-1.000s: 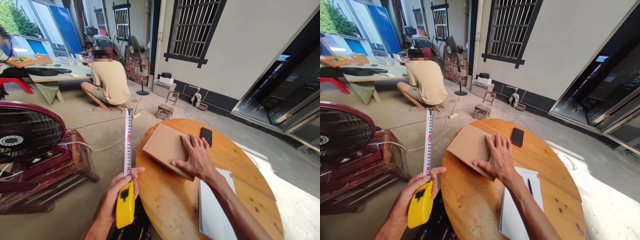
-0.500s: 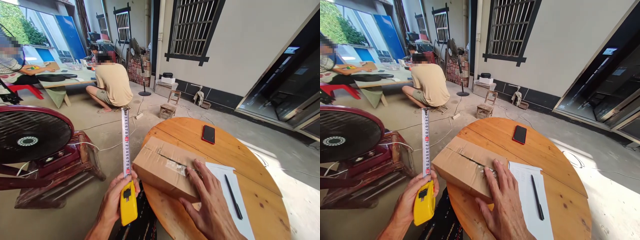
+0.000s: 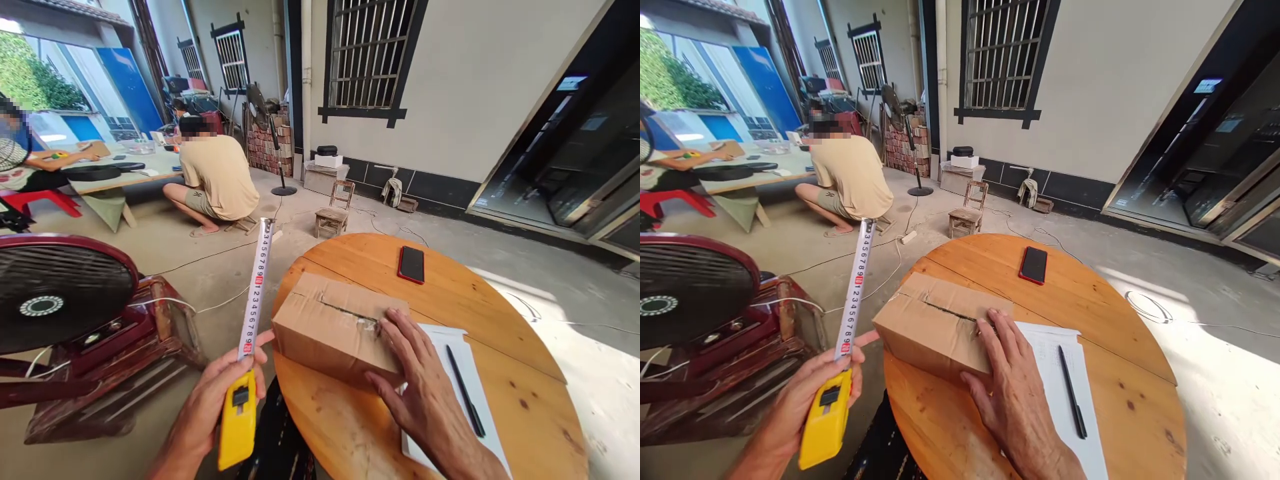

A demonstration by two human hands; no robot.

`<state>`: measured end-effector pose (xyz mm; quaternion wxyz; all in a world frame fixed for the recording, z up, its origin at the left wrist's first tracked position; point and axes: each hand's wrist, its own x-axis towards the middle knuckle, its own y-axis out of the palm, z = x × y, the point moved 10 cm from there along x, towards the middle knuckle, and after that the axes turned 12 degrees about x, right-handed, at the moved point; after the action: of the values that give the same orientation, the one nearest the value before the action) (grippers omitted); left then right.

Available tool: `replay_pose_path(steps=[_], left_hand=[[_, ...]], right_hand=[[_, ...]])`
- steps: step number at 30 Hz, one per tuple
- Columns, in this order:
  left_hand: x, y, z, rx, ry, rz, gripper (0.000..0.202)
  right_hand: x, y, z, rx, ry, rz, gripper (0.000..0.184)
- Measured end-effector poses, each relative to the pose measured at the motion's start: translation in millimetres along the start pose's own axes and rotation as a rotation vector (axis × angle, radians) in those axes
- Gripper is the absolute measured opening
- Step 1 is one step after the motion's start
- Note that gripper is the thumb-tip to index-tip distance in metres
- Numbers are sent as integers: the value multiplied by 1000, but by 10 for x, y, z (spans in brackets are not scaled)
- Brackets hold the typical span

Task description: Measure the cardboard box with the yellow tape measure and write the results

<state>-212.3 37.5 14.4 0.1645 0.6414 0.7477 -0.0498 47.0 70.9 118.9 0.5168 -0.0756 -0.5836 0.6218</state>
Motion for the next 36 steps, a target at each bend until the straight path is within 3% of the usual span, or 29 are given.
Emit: replay_pose_path(steps=[5,11,15,24,28,36], left_hand=[[-206,-114,-102,197,-84,44,21],[-354,244,-256,396,-145,317,26],[-354,346,-366,495,-199,425,31],[-483,551,-360,530,-292,401,34],[-566,649,-306,458,-331,381,31],[-706,758,-271,454,-358,380,30]], right_hand=[[-3,-4,-23,17,-5,-10,60],[-49,-124,-138,161,80,-117,60],[-154,-148,-239,191,105,-150,65],[-208,-200,-289,261,115,-158,68],[-37,-193,-305,300,120,-50,82],[442,17,-435,281,141,337,114]])
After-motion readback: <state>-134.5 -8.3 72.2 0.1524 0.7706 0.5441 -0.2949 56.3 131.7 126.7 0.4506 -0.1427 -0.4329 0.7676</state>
